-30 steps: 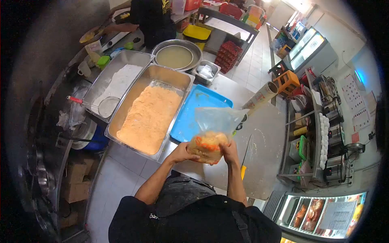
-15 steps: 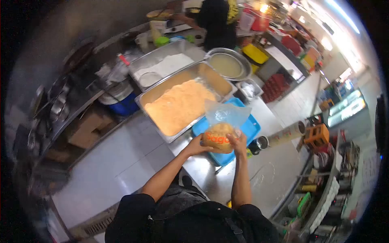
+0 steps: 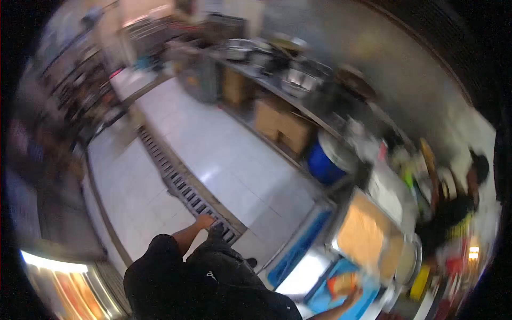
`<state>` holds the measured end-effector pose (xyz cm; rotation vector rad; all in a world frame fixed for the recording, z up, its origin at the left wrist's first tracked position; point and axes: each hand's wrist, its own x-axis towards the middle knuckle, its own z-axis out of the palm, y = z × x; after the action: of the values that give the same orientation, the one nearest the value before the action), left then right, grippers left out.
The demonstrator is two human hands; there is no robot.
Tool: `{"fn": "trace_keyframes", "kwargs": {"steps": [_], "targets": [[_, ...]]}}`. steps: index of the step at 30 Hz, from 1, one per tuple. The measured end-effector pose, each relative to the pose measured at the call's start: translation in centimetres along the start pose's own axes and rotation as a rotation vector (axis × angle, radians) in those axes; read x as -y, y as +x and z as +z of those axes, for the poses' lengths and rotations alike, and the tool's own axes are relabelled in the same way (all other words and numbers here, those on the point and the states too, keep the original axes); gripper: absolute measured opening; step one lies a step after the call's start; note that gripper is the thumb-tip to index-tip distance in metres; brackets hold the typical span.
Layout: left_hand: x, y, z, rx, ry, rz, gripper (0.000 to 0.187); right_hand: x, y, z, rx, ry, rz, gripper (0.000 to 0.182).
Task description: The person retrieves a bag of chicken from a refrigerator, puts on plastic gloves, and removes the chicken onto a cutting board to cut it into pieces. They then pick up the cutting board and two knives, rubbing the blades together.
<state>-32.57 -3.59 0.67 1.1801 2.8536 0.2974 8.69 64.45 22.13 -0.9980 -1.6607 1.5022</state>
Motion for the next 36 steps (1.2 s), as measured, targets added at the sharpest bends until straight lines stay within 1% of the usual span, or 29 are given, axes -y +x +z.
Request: {"fn": "trace_keyframes", "kwargs": {"steps": [1,3,5,7,8,9,10,11,12,13,14,15,17,18,19,20,22,23,24,26,27,28,29,30,31,32,33,34,36], "targets": [[0.9,-3.8,-3.2,0.207,0.102,-0.250,0.023,1.7,0.5,3.6,0.003,-0.065,-0.051,0.029],[1.9,-9.4,-8.0,0.146,-0.661,-1.067,0.025,5.7,-0.1,11.2,-0.028,-0.182,-0.173,0.029],[5.3,-16.4,-3.5,0.177,-0.376,-0.887,0.023,9.1,-1.4,18.0,-0.112,-0.279,-0.305,0.029],[3.5,-19.5,-5.2,-0.098,-0.883,-1.404,0.024,10.2,-1.8,25.7,-0.230,-0.354,-0.403,0.030],[3.7,-21.2,-5.4,0.004,-0.832,-1.513,0.021,11.2,-3.2,30.2,-0.302,-0.391,-0.452,0.030],[4.9,-23.0,-4.7,0.206,-0.670,-1.425,0.025,12.4,-4.7,37.9,-0.378,-0.429,-0.499,0.031],[6.6,-26.4,1.5,0.118,-0.643,-1.380,0.036,12.3,-5.6,44.1,-0.006,-0.380,-0.278,0.038],[6.6,-26.7,-1.7,0.117,-0.725,-1.429,0.039,8.4,-6.4,50.6,0.579,0.311,-0.555,0.020],[5.4,-27.2,-4.8,0.123,-0.821,-1.481,0.043,10.4,-10.1,57.1,0.608,-0.314,-0.148,0.012],[7.1,-28.3,-2.5,0.020,-0.969,-1.579,0.042,7.7,-12.1,62.0,0.829,-0.368,-0.211,0.014],[8.0,-29.8,0.7,-0.082,-1.118,-1.679,0.042,6.4,-14.2,66.5,0.987,-0.627,-0.353,0.021],[7.8,-29.7,-2.2,-0.461,-1.280,-1.791,0.042,4.2,-17.0,70.6,1.080,-0.655,-0.468,0.026],[10.7,-30.4,-3.7,-0.424,-1.115,-1.775,0.039,-1.4,-21.5,77.1,1.338,-0.588,-0.076,0.026],[12.5,-32.4,-0.7,-0.450,-1.003,-1.450,0.034,-4.9,-21.2,79.0,1.371,-0.592,-0.064,0.026],[14.2,-31.5,-2.4,-0.592,-1.495,-1.764,0.029,-8.8,-22.1,81.4,1.618,-0.854,-0.584,0.026],[14.2,-31.1,-5.2,-0.681,-1.380,-1.790,0.028,-13.9,-22.4,82.5,1.782,-1.079,-1.173,0.027],[15.4,-31.0,-7.8,-0.837,-1.432,-1.832,0.029,-13.0,-25.1,83.7,1.944,-1.227,-1.564,0.025],[16.5,-31.1,-8.3,-0.927,-1.488,-1.847,0.030,-12.3,-26.3,85.9,1.970,-1.196,-1.598,0.025],[17.5,-31.2,-8.9,-1.033,-1.542,-1.862,0.031,-11.8,-28.2,88.4,2.015,-1.127,-1.496,0.023],[20.0,-31.2,-11.6,-1.157,-1.524,-1.879,0.029,-10.7,-33.9,96.6,2.169,-0.979,-1.353,0.020],[21.8,-32.7,-8.9,-1.197,-1.120,-1.490,0.027,-9.8,-37.1,101.5,2.264,-0.908,-1.296,0.018],[23.6,-33.9,-5.5,-1.137,-0.699,-1.140,0.024,-8.7,-40.4,106.4,2.359,-0.847,-1.237,0.017],[25.3,-34.1,-7.2,-1.209,-0.649,-1.227,0.024,-8.1,-43.8,111.0,2.449,-0.805,-1.159,0.016],[28.2,-34.1,-10.7,-1.184,-1.007,-1.588,0.023,-7.7,-46.6,115.0,2.521,-0.780,-1.060,0.015],[30.3,-33.8,-13.2,-1.105,-1.424,-1.888,0.021,-8.0,-48.4,118.5,2.566,-0.781,-0.939,0.015],[31.6,-35.2,-11.4,-1.309,-1.413,-1.703,0.023,-8.2,-48.5,121.7,2.564,-0.809,-0.795,0.014],[33.6,-36.1,-9.9,-1.217,-1.408,-1.892,0.025,-8.2,-47.4,124.1,2.520,-0.838,-0.628,0.014],[35.2,-37.4,-10.3,-1.070,-1.387,-2.070,0.028,-8.1,-46.5,124.7,2.444,-0.855,-0.437,0.015],[36.6,-39.3,-6.8,-0.734,-1.276,-2.251,0.031,-9.0,-44.9,124.4,2.232,-0.786,-0.037,0.016]]}}
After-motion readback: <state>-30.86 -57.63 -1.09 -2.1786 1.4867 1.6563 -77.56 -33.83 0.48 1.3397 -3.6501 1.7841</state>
